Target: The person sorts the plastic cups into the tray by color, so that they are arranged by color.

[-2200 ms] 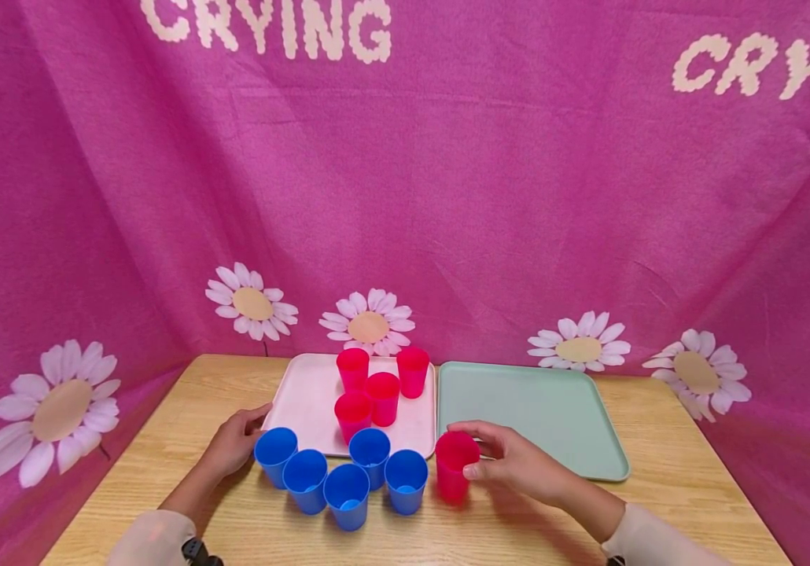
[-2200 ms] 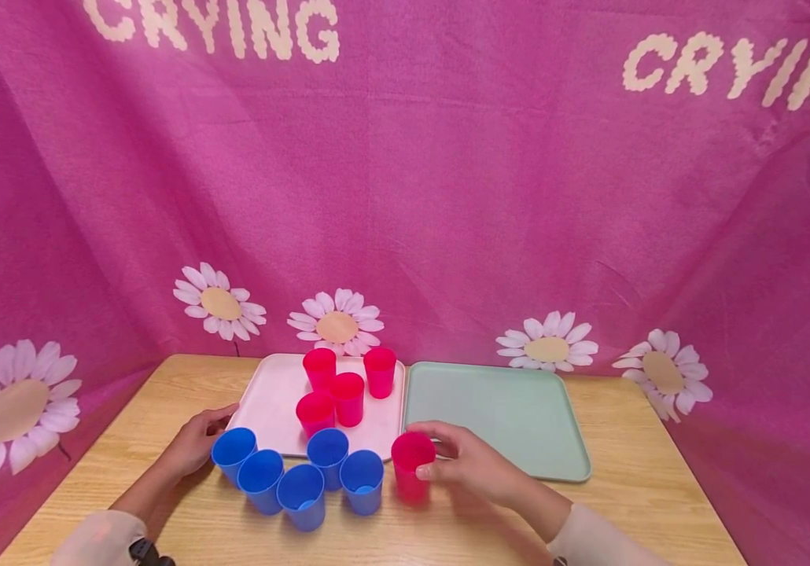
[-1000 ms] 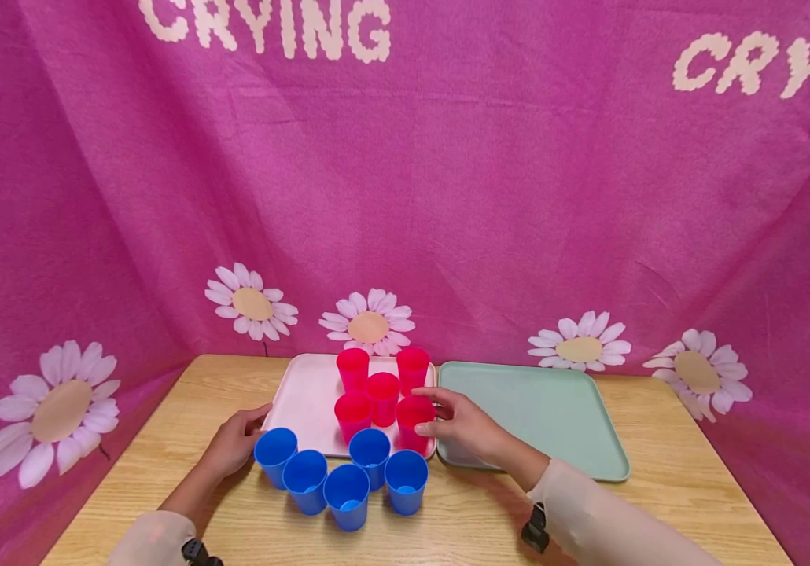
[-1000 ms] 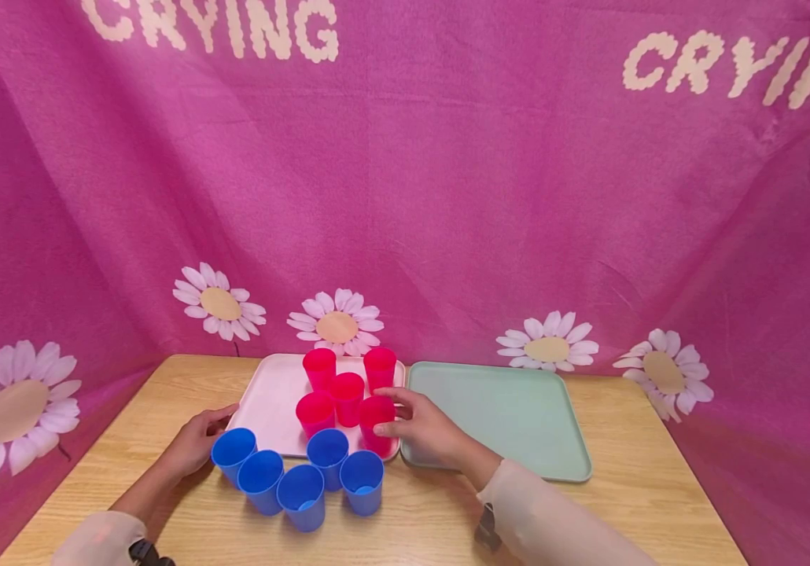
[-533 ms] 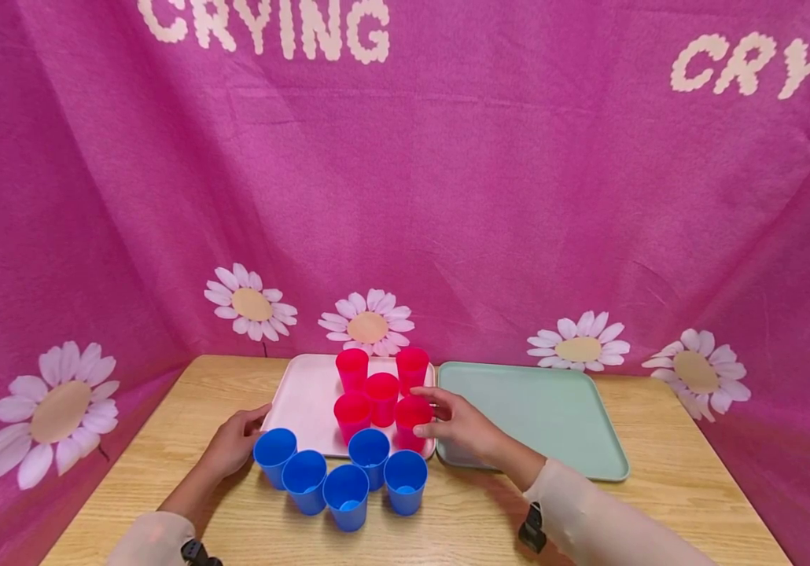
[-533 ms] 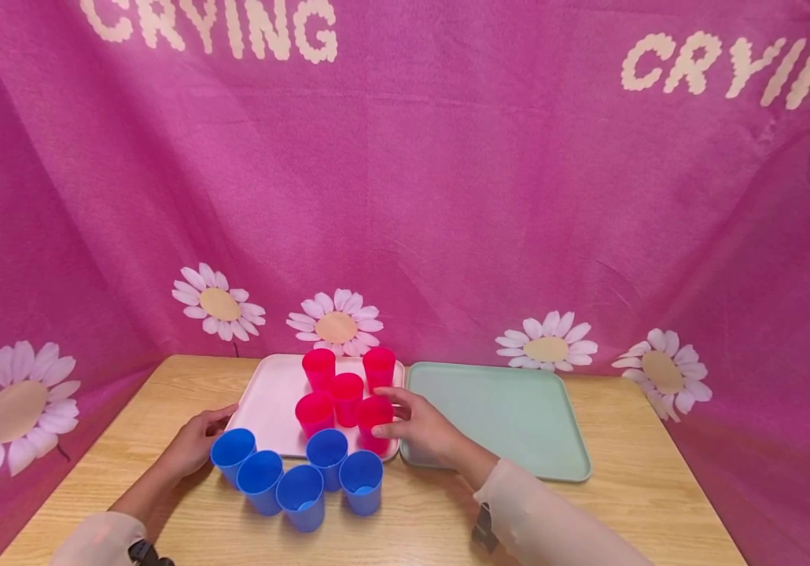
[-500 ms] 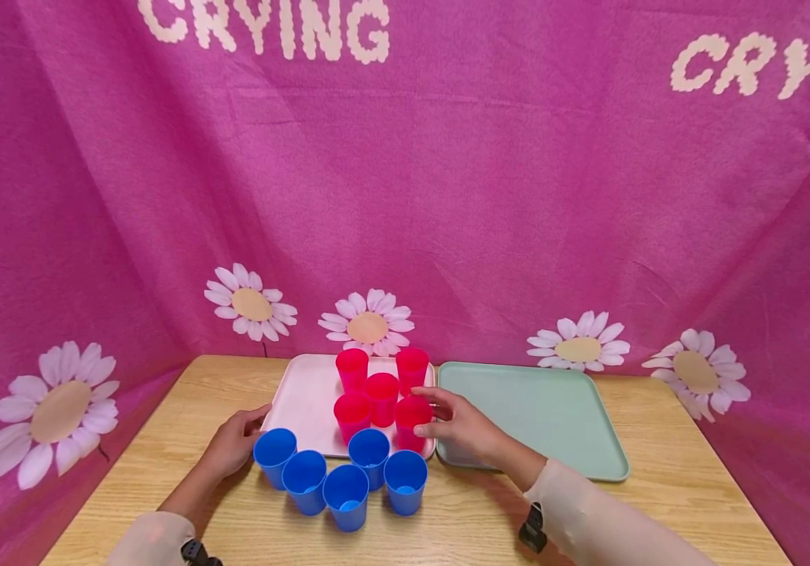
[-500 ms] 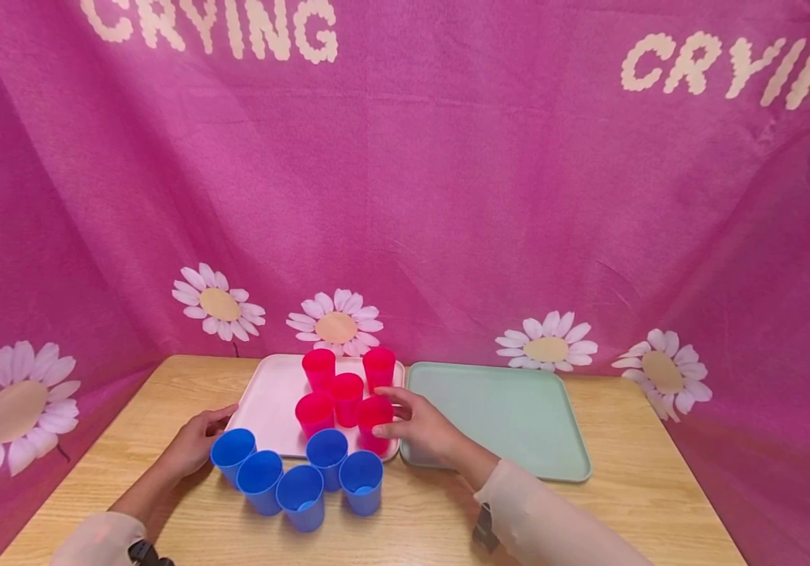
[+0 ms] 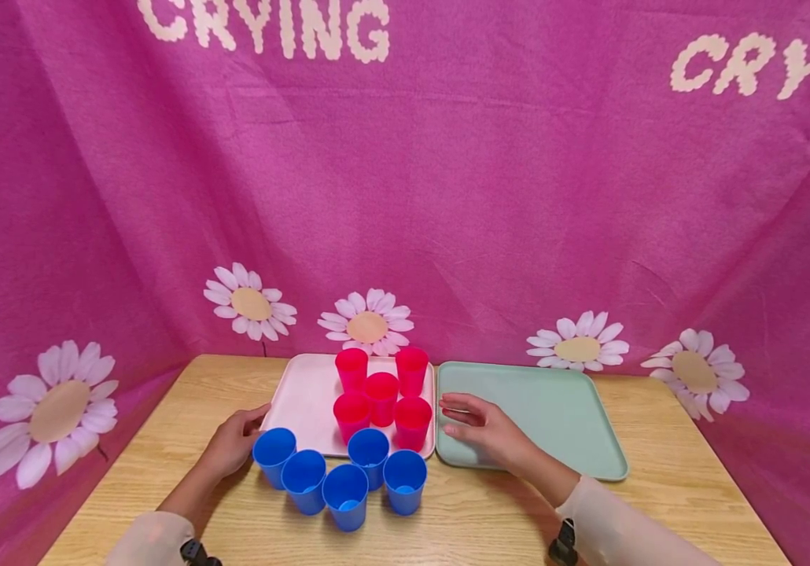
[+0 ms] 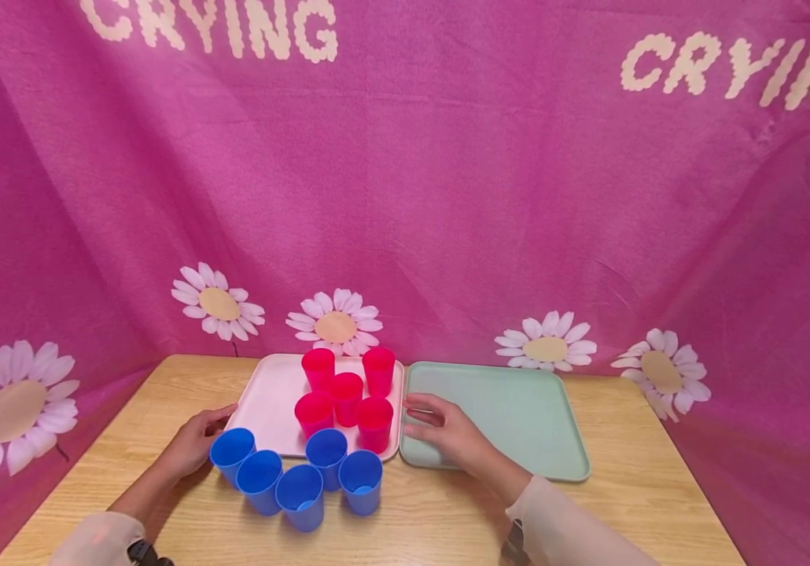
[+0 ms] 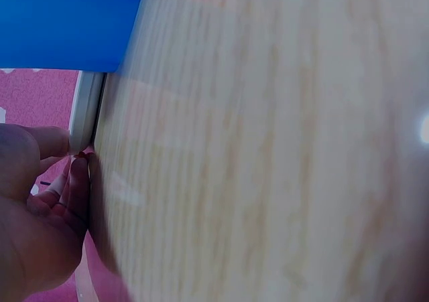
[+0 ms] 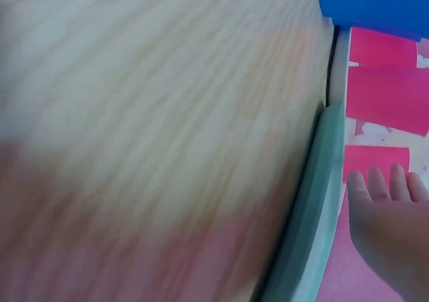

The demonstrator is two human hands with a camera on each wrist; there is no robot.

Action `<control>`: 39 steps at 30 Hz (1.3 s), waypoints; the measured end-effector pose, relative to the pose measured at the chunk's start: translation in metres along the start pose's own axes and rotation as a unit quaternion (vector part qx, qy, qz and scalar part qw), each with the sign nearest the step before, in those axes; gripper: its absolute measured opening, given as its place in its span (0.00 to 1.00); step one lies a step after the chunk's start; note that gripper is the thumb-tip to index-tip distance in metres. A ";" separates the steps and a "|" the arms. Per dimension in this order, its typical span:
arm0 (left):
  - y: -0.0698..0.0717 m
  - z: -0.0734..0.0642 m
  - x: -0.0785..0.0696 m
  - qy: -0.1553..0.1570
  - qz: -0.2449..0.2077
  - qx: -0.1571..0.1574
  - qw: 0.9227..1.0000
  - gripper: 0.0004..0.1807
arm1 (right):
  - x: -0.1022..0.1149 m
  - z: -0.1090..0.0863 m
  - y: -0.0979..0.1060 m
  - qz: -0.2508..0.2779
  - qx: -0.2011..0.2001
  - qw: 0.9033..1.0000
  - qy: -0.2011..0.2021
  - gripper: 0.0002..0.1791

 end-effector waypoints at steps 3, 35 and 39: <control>0.000 0.000 0.000 0.000 -0.001 -0.001 1.000 0.31 | -0.006 -0.004 0.010 0.003 -0.012 1.000 -0.009 0.36; 0.001 0.000 0.000 -0.003 -0.005 -0.006 1.000 0.30 | -0.042 -0.085 0.158 -0.078 -0.255 0.959 -0.099 0.24; 0.001 -0.001 0.000 -0.001 -0.004 -0.005 1.000 0.30 | -0.042 -0.097 0.178 -0.131 -0.293 0.942 -0.096 0.23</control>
Point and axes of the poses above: each hand's wrist, its own z-axis towards the middle knuckle, its own y-axis out of the back of the hand, x = y × z, the point moved 10 cm from there along z, towards the middle knuckle, and after that the axes turned 10 degrees about -x, right-handed, at the moved point
